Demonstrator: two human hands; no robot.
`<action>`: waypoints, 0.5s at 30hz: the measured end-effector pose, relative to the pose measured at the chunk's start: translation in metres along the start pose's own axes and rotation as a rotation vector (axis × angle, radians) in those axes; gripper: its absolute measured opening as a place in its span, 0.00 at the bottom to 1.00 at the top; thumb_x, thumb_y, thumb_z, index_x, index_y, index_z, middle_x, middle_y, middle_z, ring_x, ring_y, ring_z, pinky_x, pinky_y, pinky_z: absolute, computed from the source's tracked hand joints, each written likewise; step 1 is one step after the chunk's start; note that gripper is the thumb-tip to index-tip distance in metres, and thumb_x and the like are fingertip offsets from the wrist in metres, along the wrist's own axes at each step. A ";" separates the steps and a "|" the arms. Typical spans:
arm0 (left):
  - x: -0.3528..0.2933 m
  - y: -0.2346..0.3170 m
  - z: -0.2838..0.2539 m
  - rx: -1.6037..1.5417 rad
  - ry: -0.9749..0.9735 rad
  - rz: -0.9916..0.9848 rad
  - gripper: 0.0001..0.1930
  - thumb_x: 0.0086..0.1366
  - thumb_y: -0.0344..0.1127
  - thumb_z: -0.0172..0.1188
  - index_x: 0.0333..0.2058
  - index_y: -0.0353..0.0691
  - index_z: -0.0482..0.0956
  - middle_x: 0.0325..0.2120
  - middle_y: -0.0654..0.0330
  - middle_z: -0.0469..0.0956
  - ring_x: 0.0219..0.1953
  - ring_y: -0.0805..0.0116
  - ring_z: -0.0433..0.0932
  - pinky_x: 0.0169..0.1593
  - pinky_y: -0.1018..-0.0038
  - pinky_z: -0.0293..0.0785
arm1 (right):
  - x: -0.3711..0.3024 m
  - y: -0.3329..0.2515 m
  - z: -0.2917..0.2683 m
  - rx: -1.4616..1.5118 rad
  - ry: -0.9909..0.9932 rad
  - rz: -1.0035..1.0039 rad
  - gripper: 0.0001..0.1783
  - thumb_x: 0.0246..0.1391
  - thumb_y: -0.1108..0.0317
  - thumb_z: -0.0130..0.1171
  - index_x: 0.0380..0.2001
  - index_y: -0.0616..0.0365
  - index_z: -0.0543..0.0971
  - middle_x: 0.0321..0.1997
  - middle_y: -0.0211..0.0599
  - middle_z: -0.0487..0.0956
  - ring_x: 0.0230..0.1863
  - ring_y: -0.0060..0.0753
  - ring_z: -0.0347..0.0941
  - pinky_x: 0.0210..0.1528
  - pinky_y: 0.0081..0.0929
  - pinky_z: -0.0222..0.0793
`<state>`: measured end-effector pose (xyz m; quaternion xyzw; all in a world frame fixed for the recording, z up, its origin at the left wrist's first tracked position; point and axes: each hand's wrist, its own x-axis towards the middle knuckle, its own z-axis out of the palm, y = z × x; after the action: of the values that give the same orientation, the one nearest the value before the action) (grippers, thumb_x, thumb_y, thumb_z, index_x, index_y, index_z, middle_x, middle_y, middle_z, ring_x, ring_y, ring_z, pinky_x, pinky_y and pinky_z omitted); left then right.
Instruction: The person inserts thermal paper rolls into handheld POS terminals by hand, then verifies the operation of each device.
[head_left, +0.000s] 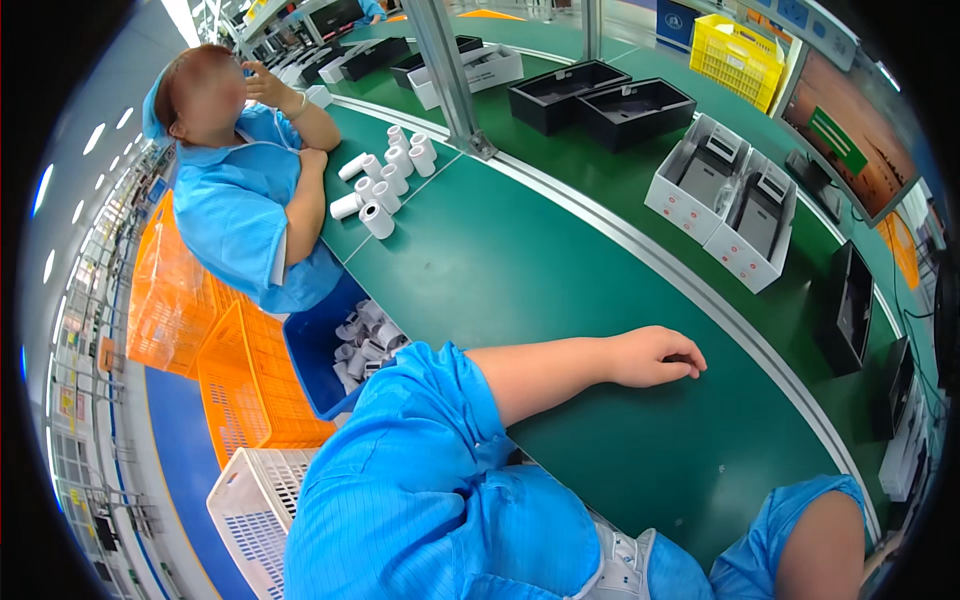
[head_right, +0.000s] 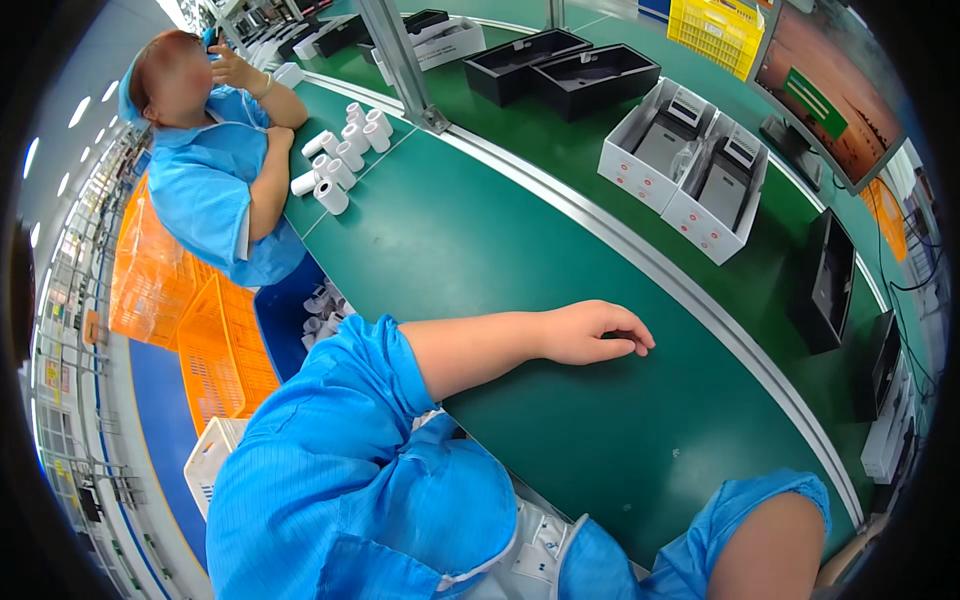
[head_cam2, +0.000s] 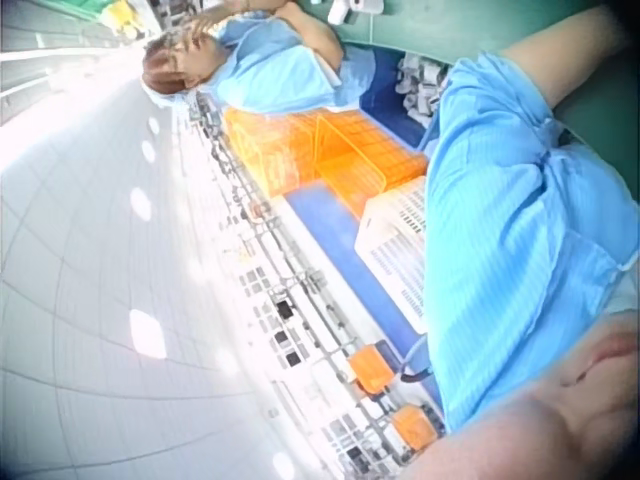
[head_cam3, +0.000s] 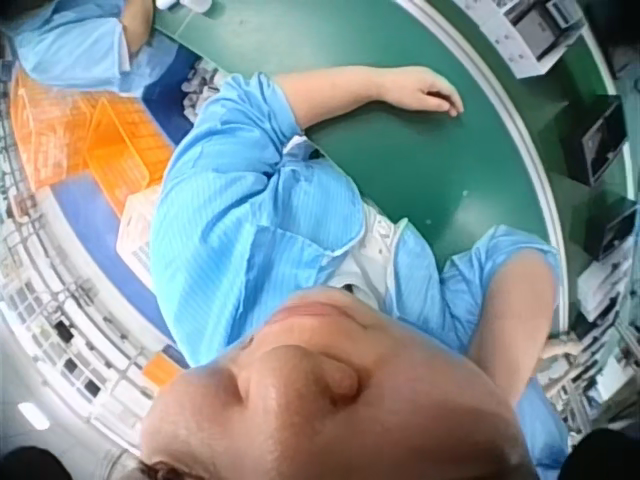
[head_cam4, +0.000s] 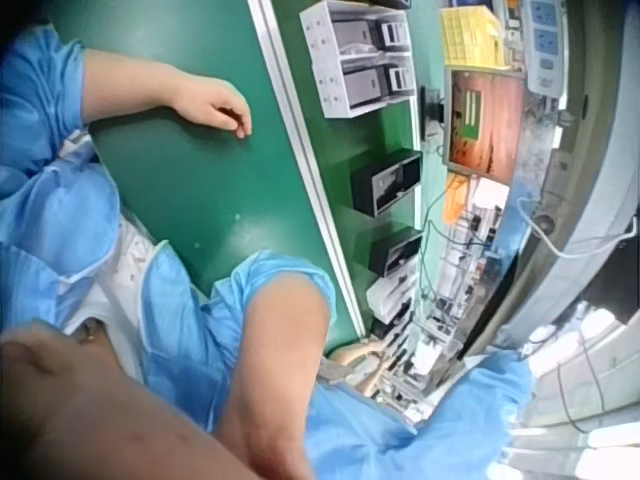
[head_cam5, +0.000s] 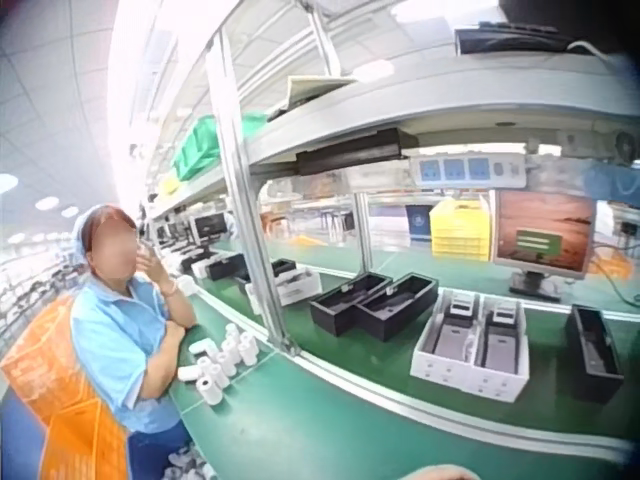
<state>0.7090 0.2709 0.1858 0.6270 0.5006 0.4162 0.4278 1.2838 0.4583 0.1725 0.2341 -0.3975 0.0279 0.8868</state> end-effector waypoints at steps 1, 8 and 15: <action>0.000 0.001 0.000 -0.009 -0.001 -0.027 0.14 0.66 0.29 0.51 0.49 0.35 0.77 0.44 0.55 0.80 0.50 0.65 0.77 0.56 0.69 0.71 | 0.005 0.003 -0.001 0.001 -0.007 -0.005 0.16 0.54 0.58 0.56 0.45 0.49 0.76 0.55 0.35 0.73 0.59 0.42 0.62 0.63 0.49 0.49; 0.006 0.008 0.011 -0.015 -0.014 0.014 0.14 0.66 0.28 0.52 0.49 0.34 0.77 0.44 0.55 0.80 0.49 0.66 0.78 0.56 0.70 0.71 | 0.036 -0.028 -0.044 -0.060 -0.025 -0.040 0.17 0.55 0.58 0.55 0.47 0.50 0.76 0.57 0.36 0.73 0.61 0.43 0.61 0.64 0.49 0.48; 0.009 0.001 -0.028 -0.125 0.703 0.409 0.11 0.67 0.24 0.49 0.47 0.36 0.75 0.37 0.61 0.76 0.38 0.73 0.74 0.45 0.74 0.73 | 0.021 -0.036 -0.123 -0.103 0.004 0.001 0.18 0.56 0.59 0.55 0.48 0.51 0.76 0.59 0.36 0.72 0.63 0.43 0.60 0.65 0.49 0.47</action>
<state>0.6842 0.2834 0.1960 0.5062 0.4550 0.7110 0.1764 1.3918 0.4774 0.1030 0.1876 -0.3969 0.0082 0.8984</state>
